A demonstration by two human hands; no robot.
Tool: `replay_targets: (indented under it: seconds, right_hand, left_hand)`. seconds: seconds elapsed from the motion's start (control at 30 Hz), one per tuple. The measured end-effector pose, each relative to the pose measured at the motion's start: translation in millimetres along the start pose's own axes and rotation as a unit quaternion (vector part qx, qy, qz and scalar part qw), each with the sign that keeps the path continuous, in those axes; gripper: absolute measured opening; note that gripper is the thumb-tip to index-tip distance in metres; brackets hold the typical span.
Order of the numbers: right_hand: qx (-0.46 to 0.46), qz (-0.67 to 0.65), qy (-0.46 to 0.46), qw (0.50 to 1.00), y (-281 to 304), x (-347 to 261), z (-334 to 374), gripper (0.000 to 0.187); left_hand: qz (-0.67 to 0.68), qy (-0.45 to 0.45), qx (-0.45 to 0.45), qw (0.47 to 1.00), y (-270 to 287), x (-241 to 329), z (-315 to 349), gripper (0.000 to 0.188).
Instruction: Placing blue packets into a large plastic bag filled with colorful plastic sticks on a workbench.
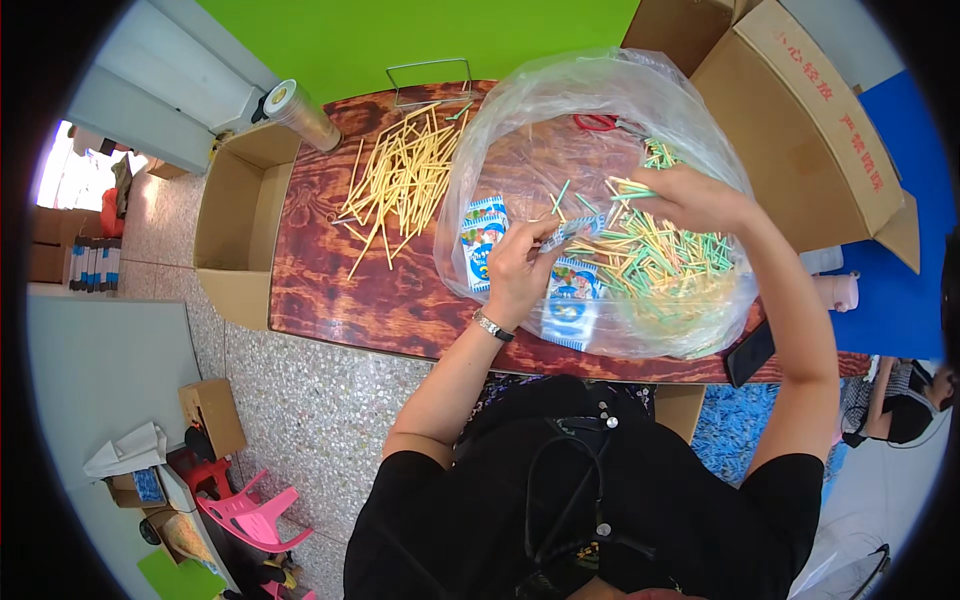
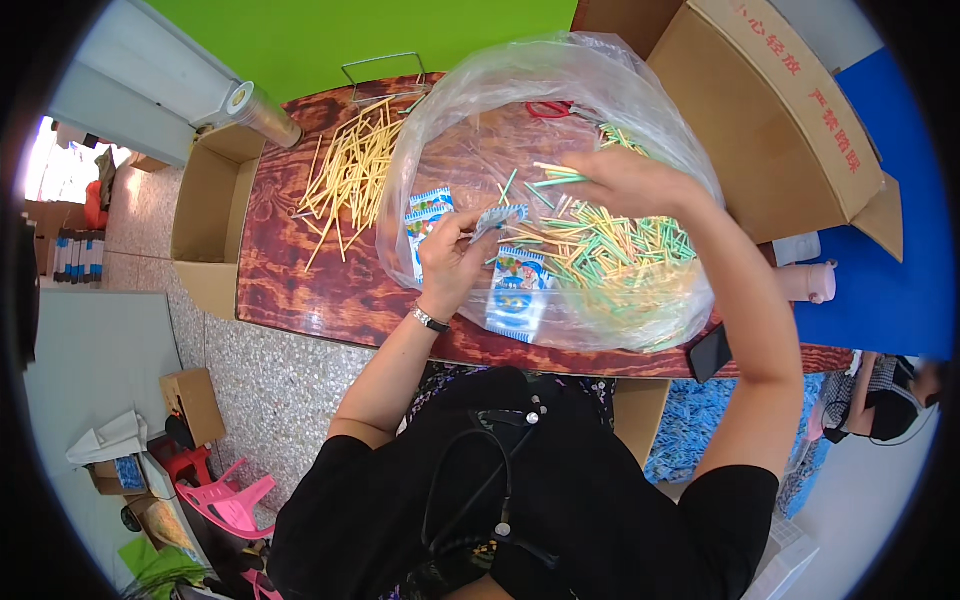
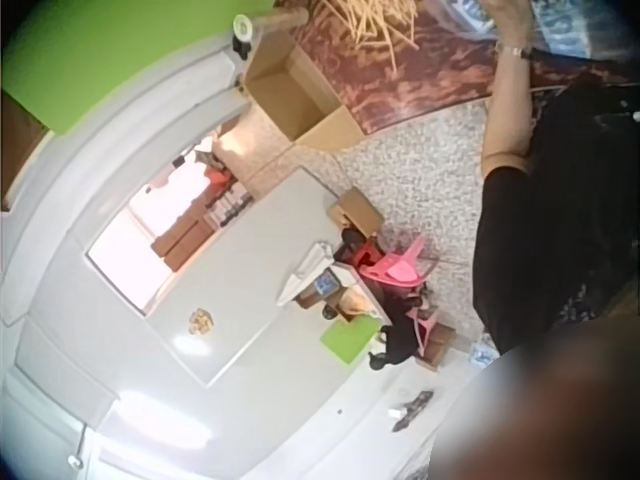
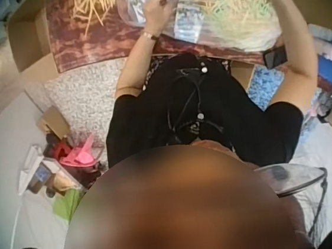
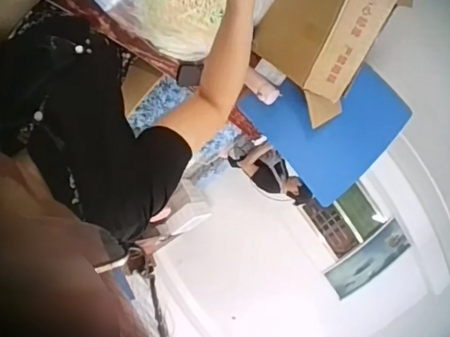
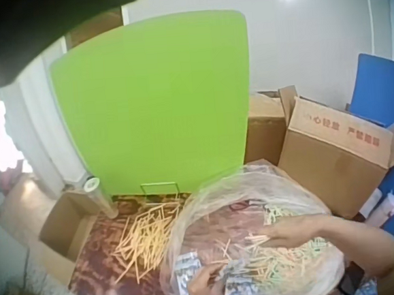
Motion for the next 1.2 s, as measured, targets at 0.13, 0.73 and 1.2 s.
replay_targets:
  seconds: [0.13,0.73,1.2]
  right_hand:
    - [-0.023,-0.091,0.111,0.989,19.3,-32.4,19.6,0.02]
    - [-0.009,0.451,-0.136,0.882,-122.7,29.6,-52.7,0.012]
    - [-0.034,-0.058,0.127,0.99,30.1,-50.3,10.3,0.017]
  left_hand:
    - [-0.034,0.005,-0.013,0.999,-6.8,1.9,-3.4,0.022]
    - [-0.045,-0.004,0.046,0.998,2.2,4.0,5.7,0.019]
    - [-0.103,-0.066,0.006,0.992,1.5,14.6,2.3,0.03]
Point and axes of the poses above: each hand's wrist, its own z-axis away from the middle knuckle, its own y-axis out of the back of the hand, x = y × z, the point moved 8 cm from there along -z, towards the middle knuckle, and after that the axes turned 12 degrees about z, right-handed, at the moved point
